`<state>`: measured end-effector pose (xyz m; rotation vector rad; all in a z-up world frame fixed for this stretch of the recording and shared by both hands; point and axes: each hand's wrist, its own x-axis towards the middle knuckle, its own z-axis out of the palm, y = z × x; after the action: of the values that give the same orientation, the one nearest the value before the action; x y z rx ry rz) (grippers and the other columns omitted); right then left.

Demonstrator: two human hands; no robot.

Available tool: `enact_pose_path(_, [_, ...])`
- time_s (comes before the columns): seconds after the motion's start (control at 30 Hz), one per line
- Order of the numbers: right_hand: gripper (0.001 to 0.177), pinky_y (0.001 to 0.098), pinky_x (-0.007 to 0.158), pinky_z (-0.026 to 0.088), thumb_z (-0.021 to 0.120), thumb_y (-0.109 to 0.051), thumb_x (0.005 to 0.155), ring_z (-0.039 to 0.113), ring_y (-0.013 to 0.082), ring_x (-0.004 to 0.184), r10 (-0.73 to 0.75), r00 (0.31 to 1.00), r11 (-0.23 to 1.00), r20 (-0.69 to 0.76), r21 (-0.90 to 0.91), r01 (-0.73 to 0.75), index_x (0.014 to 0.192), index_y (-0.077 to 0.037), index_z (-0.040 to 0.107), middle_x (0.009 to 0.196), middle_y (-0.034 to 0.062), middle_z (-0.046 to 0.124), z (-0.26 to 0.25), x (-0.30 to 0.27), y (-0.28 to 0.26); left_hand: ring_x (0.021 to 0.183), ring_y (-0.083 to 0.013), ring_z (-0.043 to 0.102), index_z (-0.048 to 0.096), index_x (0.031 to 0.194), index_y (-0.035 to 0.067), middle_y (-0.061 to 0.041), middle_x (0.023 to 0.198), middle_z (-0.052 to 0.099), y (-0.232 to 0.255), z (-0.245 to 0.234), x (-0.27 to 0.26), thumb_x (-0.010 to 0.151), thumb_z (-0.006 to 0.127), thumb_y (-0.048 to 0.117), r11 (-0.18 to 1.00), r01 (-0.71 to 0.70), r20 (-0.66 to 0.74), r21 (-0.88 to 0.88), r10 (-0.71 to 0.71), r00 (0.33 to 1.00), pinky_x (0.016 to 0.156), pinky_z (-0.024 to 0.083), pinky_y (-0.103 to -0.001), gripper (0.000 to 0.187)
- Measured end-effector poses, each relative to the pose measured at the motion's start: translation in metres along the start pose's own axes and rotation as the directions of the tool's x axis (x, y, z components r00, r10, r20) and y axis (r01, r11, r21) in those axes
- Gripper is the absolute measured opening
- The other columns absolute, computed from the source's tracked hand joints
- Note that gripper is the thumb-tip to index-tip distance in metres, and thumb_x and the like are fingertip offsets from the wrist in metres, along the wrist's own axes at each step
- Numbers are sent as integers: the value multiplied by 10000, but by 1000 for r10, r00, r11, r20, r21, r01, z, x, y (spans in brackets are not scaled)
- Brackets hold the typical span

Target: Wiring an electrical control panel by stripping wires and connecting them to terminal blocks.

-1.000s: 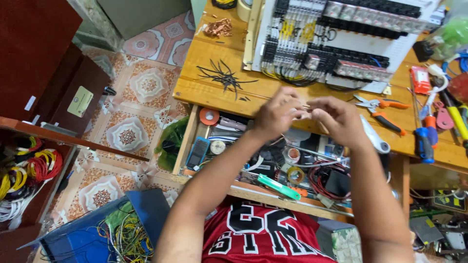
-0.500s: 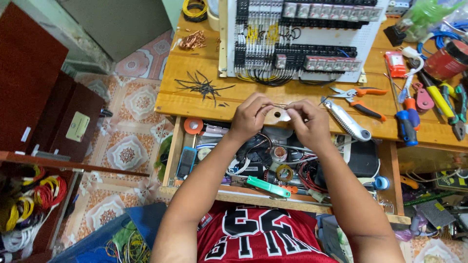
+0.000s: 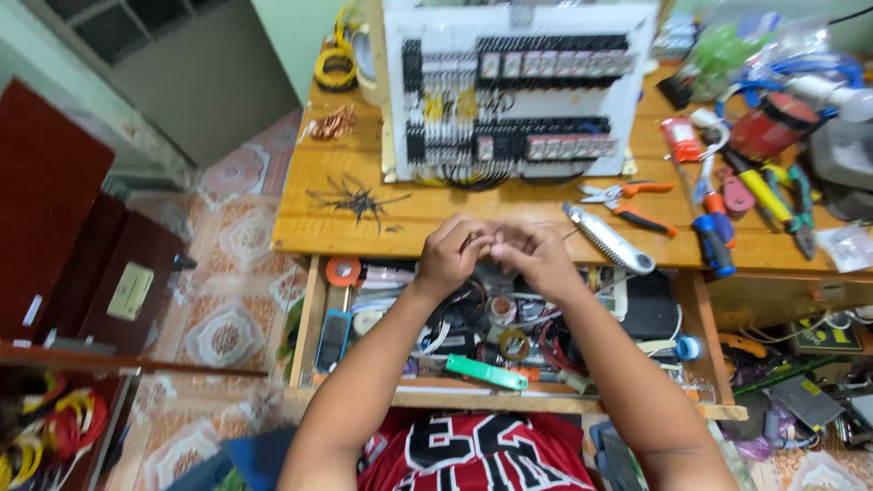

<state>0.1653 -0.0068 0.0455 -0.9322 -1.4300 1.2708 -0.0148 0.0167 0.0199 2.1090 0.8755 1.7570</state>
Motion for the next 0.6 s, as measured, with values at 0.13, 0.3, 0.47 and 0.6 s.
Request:
enact_pose_path(0.13, [348, 247, 638, 569, 792, 6, 847, 715, 112, 650, 56, 998, 996, -21, 67, -54, 1189, -22, 730, 829, 91, 766, -7, 6, 24, 649, -263, 642, 700, 900, 143, -32, 787, 659, -10, 4, -5, 964, 742, 258, 999, 41, 24, -30, -40, 999, 601, 542, -331, 138])
enact_pose_path(0.3, [179, 242, 608, 583, 764, 3, 891, 724, 147, 626, 24, 995, 993, -94, 114, -13, 1065, 14, 722, 757, 122, 739, -8, 10, 46, 696, -287, 673, 695, 869, 157, -27, 757, 649, -16, 4, -7, 945, 745, 229, 999, 52, 67, -1, -52, 996, 644, 558, -337, 116])
enact_pose_path(0.47, [85, 245, 592, 559, 768, -23, 911, 698, 137, 629, -176, 974, 981, -140, -111, 161, 983, -19, 724, 753, 98, 709, 3, 10, 40, 704, -307, 678, 682, 843, 154, -29, 729, 640, -25, 10, -6, 952, 719, 217, 998, 50, 45, 46, -52, 998, 646, 558, -361, 132])
enact_pose_path(0.6, [68, 293, 667, 578, 804, -49, 900, 716, 225, 742, -391, 906, 878, -159, -360, 316, 915, -39, 738, 854, 109, 665, 8, 10, 30, 698, -326, 671, 669, 833, 154, -48, 703, 617, -42, 22, -10, 934, 738, 208, 994, 53, -1, 99, -53, 999, 638, 552, -397, 133])
